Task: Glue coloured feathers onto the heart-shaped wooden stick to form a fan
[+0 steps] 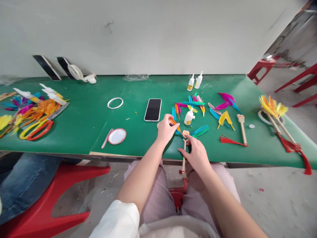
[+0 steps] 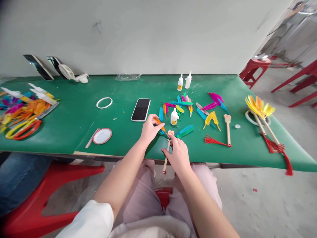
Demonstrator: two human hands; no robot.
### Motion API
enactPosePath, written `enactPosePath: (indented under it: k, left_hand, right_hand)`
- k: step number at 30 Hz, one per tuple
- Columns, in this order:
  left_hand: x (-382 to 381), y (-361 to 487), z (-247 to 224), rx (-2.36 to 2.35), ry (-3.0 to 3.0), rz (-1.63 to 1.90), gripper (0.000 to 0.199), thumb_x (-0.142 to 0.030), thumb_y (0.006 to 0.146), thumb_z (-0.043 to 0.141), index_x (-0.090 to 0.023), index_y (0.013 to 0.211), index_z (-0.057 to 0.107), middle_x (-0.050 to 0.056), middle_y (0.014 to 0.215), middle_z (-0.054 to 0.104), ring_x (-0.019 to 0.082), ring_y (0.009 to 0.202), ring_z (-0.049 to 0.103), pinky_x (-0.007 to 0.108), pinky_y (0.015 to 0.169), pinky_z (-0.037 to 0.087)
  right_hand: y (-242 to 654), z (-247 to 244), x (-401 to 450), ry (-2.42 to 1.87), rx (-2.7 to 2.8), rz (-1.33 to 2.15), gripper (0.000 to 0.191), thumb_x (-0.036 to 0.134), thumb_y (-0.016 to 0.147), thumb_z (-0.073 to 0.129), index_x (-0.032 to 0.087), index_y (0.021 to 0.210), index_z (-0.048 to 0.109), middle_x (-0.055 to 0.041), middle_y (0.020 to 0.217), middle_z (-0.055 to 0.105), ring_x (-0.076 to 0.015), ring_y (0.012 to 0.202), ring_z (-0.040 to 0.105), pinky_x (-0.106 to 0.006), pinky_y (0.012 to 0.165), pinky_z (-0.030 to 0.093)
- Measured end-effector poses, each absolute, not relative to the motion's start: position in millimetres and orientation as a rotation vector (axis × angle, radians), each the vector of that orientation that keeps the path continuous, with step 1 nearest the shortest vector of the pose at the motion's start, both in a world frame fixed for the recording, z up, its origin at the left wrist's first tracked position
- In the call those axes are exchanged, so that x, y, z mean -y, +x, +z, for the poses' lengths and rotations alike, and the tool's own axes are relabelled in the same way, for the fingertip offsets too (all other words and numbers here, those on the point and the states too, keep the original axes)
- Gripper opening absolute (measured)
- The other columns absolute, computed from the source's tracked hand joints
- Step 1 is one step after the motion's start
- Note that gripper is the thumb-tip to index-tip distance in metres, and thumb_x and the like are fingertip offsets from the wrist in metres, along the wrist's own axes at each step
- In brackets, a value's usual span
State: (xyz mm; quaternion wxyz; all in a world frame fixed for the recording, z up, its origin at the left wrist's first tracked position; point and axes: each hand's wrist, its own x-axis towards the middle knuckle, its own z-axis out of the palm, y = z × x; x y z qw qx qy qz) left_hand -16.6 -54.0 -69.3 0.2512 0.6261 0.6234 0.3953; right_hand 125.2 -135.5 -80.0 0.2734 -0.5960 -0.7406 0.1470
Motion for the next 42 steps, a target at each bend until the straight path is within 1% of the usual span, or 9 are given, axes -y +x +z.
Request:
enactPosePath:
  k: [6,9,12,14,18,23,27,35,42]
  left_hand:
    - [55.7,-15.6,-67.9,-1.705,1.732,1.053,0.032,-0.026,0.071,0.064,-0.023,0.096,0.045,-0.006,0.063,0.059,0.015,0.073,0.059,0.028,0.073,0.04]
    - [55.3,-16.3,-68.6,-1.724,1.75,1.066,0.044,-0.024,0.069,0.066,-0.025,0.107,0.044,-0.004,0.071,0.059,0.016,0.077,0.059,0.029,0.076,0.041]
    - [53.9,-18.1,-69.9,-1.732,1.754,1.105,0.057,-0.023,0.067,0.067,-0.027,0.118,0.041,-0.001,0.083,0.059,0.017,0.083,0.058,0.031,0.079,0.041]
    - [52.7,-19.8,-71.1,-1.733,1.726,1.145,0.056,-0.023,0.071,0.064,-0.026,0.121,0.039,0.0,0.085,0.059,0.017,0.084,0.057,0.031,0.079,0.041]
    - [50.4,-22.8,-74.6,-1.726,1.679,1.201,0.05,-0.023,0.076,0.057,-0.024,0.123,0.038,0.0,0.079,0.06,0.016,0.081,0.058,0.03,0.078,0.042]
    - [48.8,-24.7,-78.3,-1.727,1.654,1.219,0.054,-0.022,0.076,0.058,-0.024,0.125,0.036,-0.001,0.077,0.06,0.015,0.078,0.058,0.029,0.076,0.042]
    - [48.1,-26.0,-79.3,-1.716,1.611,1.27,0.053,-0.02,0.078,0.054,-0.024,0.126,0.033,-0.001,0.078,0.06,0.014,0.076,0.057,0.027,0.075,0.042]
    - [49.8,-28.4,-75.1,-1.773,1.569,1.25,0.051,-0.016,0.076,0.053,-0.023,0.124,0.036,-0.002,0.076,0.059,0.012,0.069,0.056,0.023,0.067,0.041]
    - [49.3,-28.5,-76.2,-1.807,1.577,1.216,0.052,-0.017,0.076,0.053,-0.023,0.125,0.035,-0.002,0.074,0.059,0.012,0.067,0.055,0.023,0.067,0.041]
  right_hand:
    - [124.8,-78.2,135.2,-1.603,1.997,0.411,0.053,0.035,0.069,0.063,0.014,0.116,0.047,-0.005,0.08,0.058,-0.0203,0.076,0.053,-0.035,0.071,0.044]
    - [124.9,-77.7,135.4,-1.604,1.99,0.417,0.051,0.035,0.07,0.062,0.015,0.115,0.047,-0.0048,0.08,0.058,-0.0205,0.076,0.053,-0.035,0.071,0.044]
    - [125.3,-77.7,135.7,-1.606,1.99,0.424,0.049,0.035,0.07,0.062,0.016,0.112,0.048,-0.0048,0.08,0.058,-0.0208,0.076,0.053,-0.035,0.07,0.044]
    - [125.6,-78.1,135.8,-1.613,1.997,0.427,0.049,0.035,0.069,0.063,0.015,0.111,0.049,-0.005,0.08,0.058,-0.0209,0.076,0.053,-0.035,0.071,0.043]
    - [125.8,-79.0,135.9,-1.618,2.012,0.429,0.048,0.036,0.069,0.063,0.015,0.11,0.05,-0.0051,0.081,0.057,-0.0212,0.077,0.052,-0.035,0.072,0.043]
    - [126.1,-79.8,136.3,-1.608,2.013,0.424,0.045,0.037,0.071,0.061,0.017,0.11,0.052,-0.0053,0.083,0.057,-0.0211,0.079,0.052,-0.035,0.073,0.042]
    - [126.3,-80.3,136.7,-1.596,2.015,0.411,0.044,0.038,0.072,0.06,0.018,0.109,0.052,-0.0054,0.083,0.058,-0.0212,0.079,0.052,-0.035,0.071,0.042]
    - [124.9,-77.9,137.6,-1.604,2.024,0.368,0.042,0.041,0.074,0.057,0.016,0.108,0.053,-0.0065,0.083,0.059,-0.0211,0.079,0.054,-0.034,0.07,0.043]
    - [121.4,-77.4,137.0,-1.62,2.056,0.285,0.044,0.045,0.078,0.049,0.016,0.111,0.051,-0.0082,0.085,0.059,-0.0224,0.081,0.054,-0.035,0.07,0.041]
